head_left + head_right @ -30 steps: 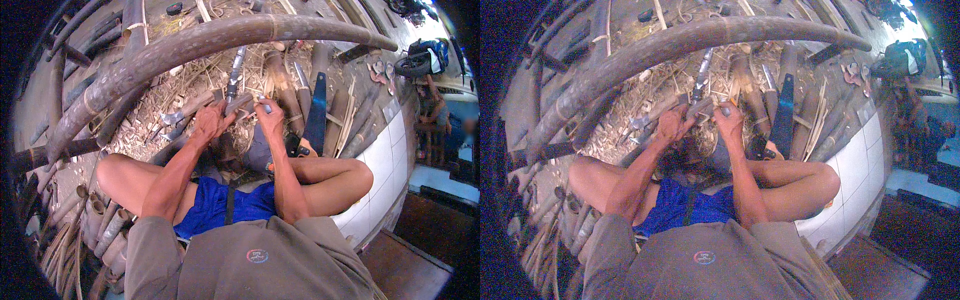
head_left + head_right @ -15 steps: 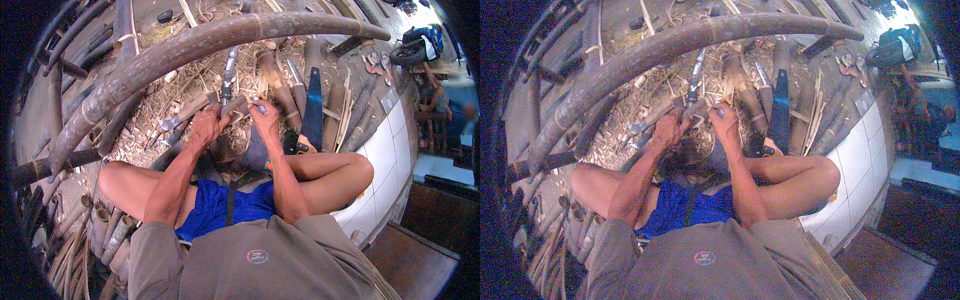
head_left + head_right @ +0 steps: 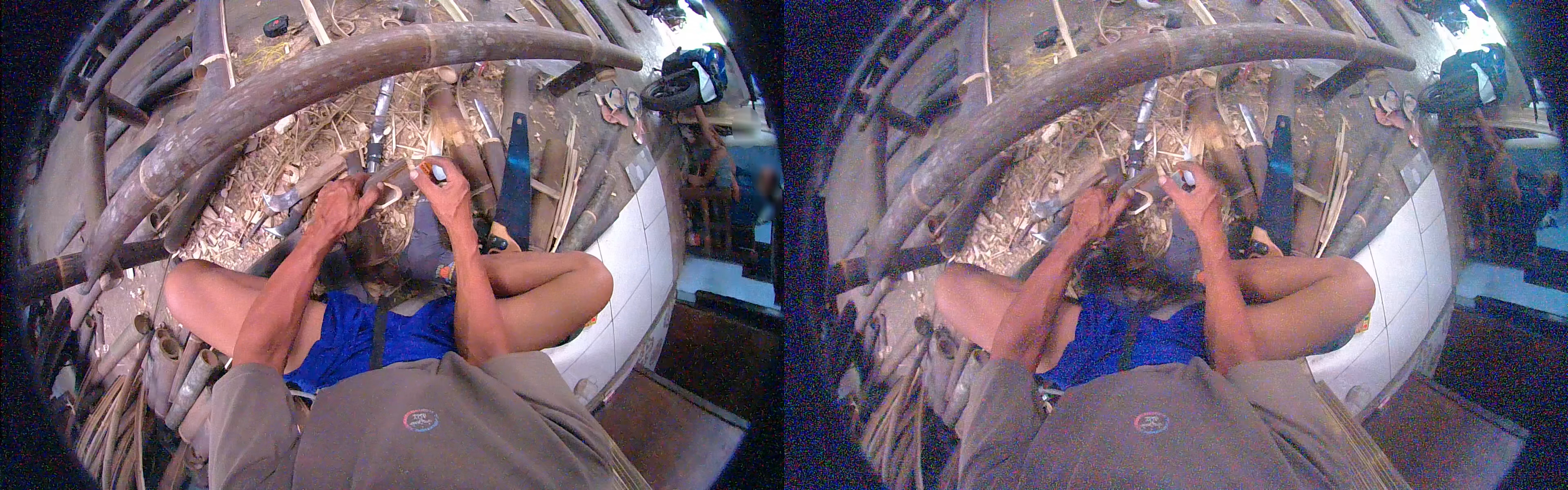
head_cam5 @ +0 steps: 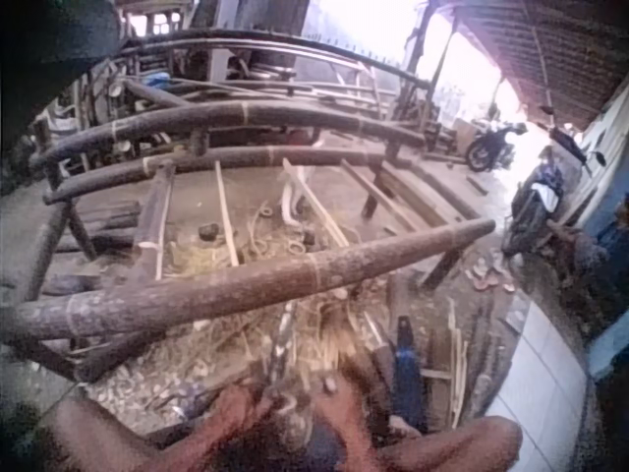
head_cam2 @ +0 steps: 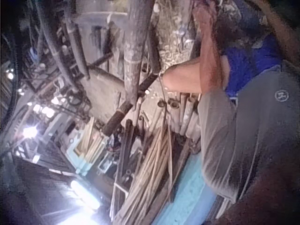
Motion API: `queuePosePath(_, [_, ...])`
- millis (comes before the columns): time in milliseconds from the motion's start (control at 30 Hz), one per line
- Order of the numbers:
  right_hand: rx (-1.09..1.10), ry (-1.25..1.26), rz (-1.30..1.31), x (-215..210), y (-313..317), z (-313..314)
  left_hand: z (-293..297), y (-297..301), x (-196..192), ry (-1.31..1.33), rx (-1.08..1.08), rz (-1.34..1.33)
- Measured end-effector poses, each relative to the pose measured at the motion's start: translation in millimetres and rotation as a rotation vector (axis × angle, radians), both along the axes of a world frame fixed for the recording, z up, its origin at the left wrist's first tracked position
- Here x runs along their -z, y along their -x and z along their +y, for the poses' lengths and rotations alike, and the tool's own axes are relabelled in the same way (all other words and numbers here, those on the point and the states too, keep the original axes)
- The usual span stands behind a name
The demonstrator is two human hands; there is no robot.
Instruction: The person applies glue from a white tube to the edges of a small bamboo ring and a U-shaped bamboo piece, then presses them together to form a joint. The person repeats the gluing and pressing steps on the same components.
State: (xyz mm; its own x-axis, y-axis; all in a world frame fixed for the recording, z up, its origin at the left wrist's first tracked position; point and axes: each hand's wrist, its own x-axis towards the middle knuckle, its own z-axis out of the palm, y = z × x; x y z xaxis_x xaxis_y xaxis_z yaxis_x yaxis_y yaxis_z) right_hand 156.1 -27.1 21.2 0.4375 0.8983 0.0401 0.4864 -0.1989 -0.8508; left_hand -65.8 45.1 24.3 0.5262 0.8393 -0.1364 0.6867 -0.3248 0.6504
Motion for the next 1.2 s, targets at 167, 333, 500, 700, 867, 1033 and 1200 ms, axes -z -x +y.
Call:
queuePosePath(167, [-0.076, -0.040, 0.096, 5, -5, 3, 3, 2, -15, 0.165, 0.043, 0.069])
queuePosePath(333, [0.025, -0.126, 0.343, 15, -23, 3, 3, 6, 19, 0.018, -0.015, -0.001])
queuePosePath(500, [0.123, -0.403, 0.319, -2, -27, 8, 4, 12, 38, -0.096, 0.013, -0.057])
queuePosePath(700, [0.220, -0.604, 0.534, -37, -19, 27, 2, 19, 40, -0.025, 0.009, -0.042])
queuePosePath(867, [0.322, -0.647, 0.479, -86, -67, 18, -1, 8, 42, -0.060, 0.044, 0.010])
queuePosePath(1033, [0.484, -0.817, 0.479, -204, -109, -64, 19, 28, 107, 0.152, 0.046, -0.183])
queuePosePath(1200, [0.987, -0.834, -0.024, -216, -185, -230, 33, 29, 126, 0.226, 0.149, -0.340])
